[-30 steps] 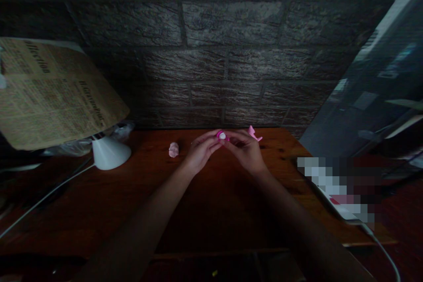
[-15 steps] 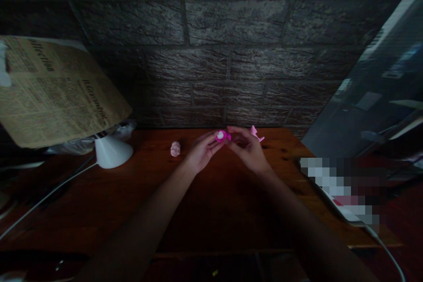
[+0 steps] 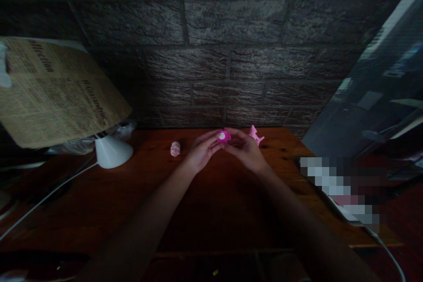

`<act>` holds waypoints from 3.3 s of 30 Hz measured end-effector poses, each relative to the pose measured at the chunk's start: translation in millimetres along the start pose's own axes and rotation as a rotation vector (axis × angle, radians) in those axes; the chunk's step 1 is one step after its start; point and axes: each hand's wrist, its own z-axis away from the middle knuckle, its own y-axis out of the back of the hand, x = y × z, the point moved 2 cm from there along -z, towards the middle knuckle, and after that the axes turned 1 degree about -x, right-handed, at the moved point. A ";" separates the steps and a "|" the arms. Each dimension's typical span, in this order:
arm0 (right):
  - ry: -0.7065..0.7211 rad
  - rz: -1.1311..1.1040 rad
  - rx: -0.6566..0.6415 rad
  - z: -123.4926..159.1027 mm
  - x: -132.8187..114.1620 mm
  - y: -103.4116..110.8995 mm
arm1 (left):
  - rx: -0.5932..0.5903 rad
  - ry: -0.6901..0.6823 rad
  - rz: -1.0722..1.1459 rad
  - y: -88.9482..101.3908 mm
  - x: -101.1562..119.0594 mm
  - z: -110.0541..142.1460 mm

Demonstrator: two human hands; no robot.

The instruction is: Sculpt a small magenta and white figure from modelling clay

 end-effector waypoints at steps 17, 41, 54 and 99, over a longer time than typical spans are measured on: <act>0.095 0.180 0.021 2.6 -0.6 -0.3 | -0.031 0.018 -0.022 -0.2 -2.2 0.2; 0.033 -0.023 -0.043 0.2 -5.3 2.9 | -0.027 0.017 0.063 -0.3 0.7 -1.2; 0.065 0.145 -0.003 1.1 -6.1 3.4 | -0.026 -0.013 -0.047 0.0 -2.0 -0.1; -0.044 0.171 0.040 -0.2 -2.1 6.4 | -0.005 -0.047 -0.100 1.7 -4.3 0.5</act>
